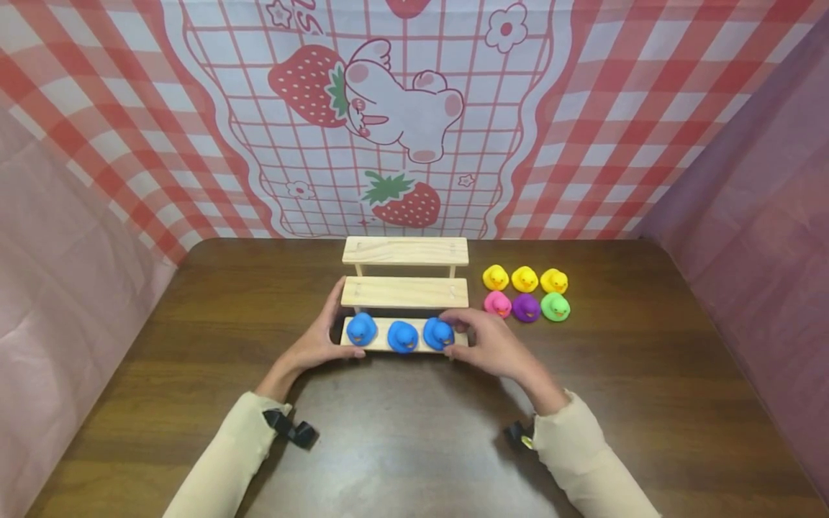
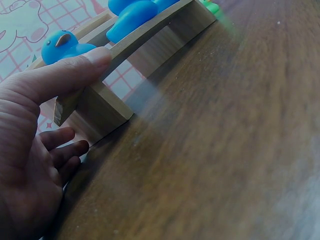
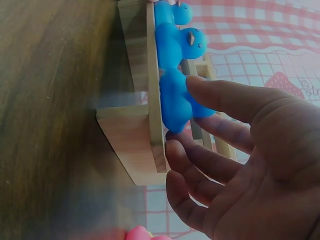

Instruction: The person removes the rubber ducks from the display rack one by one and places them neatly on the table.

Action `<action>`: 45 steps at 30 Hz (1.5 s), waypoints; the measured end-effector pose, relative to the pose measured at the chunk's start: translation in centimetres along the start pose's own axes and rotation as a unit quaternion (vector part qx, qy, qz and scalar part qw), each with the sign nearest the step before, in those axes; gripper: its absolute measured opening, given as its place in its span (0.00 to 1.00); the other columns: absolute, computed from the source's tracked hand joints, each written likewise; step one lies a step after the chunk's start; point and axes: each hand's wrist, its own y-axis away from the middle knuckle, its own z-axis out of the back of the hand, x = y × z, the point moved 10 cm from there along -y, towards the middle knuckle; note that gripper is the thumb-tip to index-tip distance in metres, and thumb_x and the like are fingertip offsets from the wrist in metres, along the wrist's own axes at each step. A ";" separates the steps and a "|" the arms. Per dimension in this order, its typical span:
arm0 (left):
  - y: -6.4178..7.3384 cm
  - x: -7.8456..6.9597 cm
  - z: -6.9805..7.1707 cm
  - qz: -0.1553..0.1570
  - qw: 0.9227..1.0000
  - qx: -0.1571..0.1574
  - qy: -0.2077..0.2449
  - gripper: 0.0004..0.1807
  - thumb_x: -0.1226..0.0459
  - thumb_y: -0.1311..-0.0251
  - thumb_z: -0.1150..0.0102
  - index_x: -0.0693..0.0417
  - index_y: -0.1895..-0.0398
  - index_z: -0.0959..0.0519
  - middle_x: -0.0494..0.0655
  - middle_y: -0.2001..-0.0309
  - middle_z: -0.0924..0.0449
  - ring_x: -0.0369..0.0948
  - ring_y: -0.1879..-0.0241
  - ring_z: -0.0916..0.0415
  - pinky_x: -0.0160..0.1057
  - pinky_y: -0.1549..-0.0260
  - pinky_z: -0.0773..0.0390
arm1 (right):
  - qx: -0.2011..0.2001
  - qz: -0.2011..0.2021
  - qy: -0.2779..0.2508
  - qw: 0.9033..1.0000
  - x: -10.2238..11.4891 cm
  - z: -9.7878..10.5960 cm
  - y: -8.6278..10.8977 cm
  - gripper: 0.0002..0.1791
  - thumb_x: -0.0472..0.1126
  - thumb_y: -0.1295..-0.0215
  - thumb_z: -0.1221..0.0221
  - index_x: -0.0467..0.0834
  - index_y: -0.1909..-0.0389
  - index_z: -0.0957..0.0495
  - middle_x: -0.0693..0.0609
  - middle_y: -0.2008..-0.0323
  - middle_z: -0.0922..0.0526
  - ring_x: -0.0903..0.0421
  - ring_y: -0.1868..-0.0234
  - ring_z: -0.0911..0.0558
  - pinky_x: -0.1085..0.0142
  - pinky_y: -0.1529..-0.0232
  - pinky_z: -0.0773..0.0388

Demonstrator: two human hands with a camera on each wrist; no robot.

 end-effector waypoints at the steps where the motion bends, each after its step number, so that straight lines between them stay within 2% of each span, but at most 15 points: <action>1: 0.0 0.0 0.0 0.001 1.000 0.000 -0.001 0.74 0.69 0.59 0.20 0.42 0.18 0.67 0.63 0.30 0.35 0.55 0.34 0.34 0.61 0.26 0.47 | -0.001 0.003 0.003 1.000 0.0 0.0 0.0 0.24 0.39 0.45 0.27 0.41 0.46 0.19 0.49 0.59 0.14 0.53 0.58 0.18 0.60 0.57 0.18; 6: 0.0 0.1 0.0 0.001 1.000 0.000 0.000 0.74 0.70 0.59 0.21 0.36 0.18 0.67 0.62 0.30 0.35 0.54 0.33 0.34 0.62 0.26 0.48 | -0.022 0.020 0.004 1.000 0.3 -0.1 0.0 0.24 0.36 0.48 0.26 0.42 0.48 0.18 0.49 0.59 0.14 0.53 0.60 0.20 0.62 0.59 0.19; 12: 0.1 0.0 0.1 0.005 1.000 -0.001 -0.001 0.74 0.70 0.58 0.21 0.35 0.18 0.67 0.62 0.28 0.37 0.55 0.33 0.34 0.61 0.26 0.47 | -0.062 0.046 0.007 0.997 0.8 0.1 0.2 0.23 0.33 0.51 0.26 0.39 0.51 0.17 0.47 0.59 0.13 0.52 0.63 0.21 0.67 0.64 0.22; 17: 0.0 0.1 0.0 0.007 1.000 0.001 -0.007 0.73 0.69 0.58 0.21 0.35 0.18 0.67 0.60 0.26 0.40 0.55 0.34 0.34 0.62 0.26 0.46 | -0.082 0.046 0.009 0.996 0.8 0.0 0.2 0.21 0.34 0.50 0.25 0.41 0.52 0.16 0.50 0.62 0.15 0.55 0.65 0.23 0.72 0.66 0.26; 24: 0.1 0.0 0.0 0.012 1.000 0.001 -0.009 0.73 0.69 0.58 0.21 0.35 0.18 0.67 0.59 0.24 0.42 0.55 0.33 0.35 0.62 0.26 0.47 | -0.102 0.054 0.011 0.993 0.8 0.1 0.3 0.19 0.35 0.50 0.25 0.42 0.55 0.15 0.51 0.65 0.15 0.55 0.67 0.24 0.73 0.68 0.28; 28: 0.1 0.0 0.0 0.014 1.000 0.001 -0.010 0.74 0.69 0.58 0.21 0.35 0.18 0.67 0.60 0.24 0.43 0.56 0.32 0.36 0.62 0.25 0.47 | -0.107 0.057 0.014 0.992 0.9 0.2 0.3 0.19 0.35 0.51 0.25 0.42 0.56 0.15 0.51 0.66 0.15 0.55 0.68 0.23 0.73 0.69 0.27; 32: 0.1 -0.1 0.0 0.014 1.000 0.000 -0.009 0.74 0.69 0.58 0.21 0.36 0.18 0.67 0.61 0.26 0.40 0.56 0.33 0.35 0.61 0.26 0.46 | -0.109 0.060 0.015 0.992 1.0 0.3 0.3 0.19 0.35 0.51 0.24 0.42 0.56 0.15 0.51 0.65 0.14 0.55 0.67 0.23 0.71 0.69 0.25; 45: 0.1 -0.2 0.0 0.007 1.000 -0.001 -0.003 0.74 0.70 0.59 0.21 0.36 0.18 0.67 0.64 0.31 0.34 0.56 0.35 0.34 0.60 0.27 0.45 | -0.090 0.067 -0.010 0.994 1.0 0.7 0.4 0.19 0.34 0.50 0.25 0.41 0.54 0.15 0.49 0.62 0.12 0.54 0.65 0.18 0.64 0.65 0.17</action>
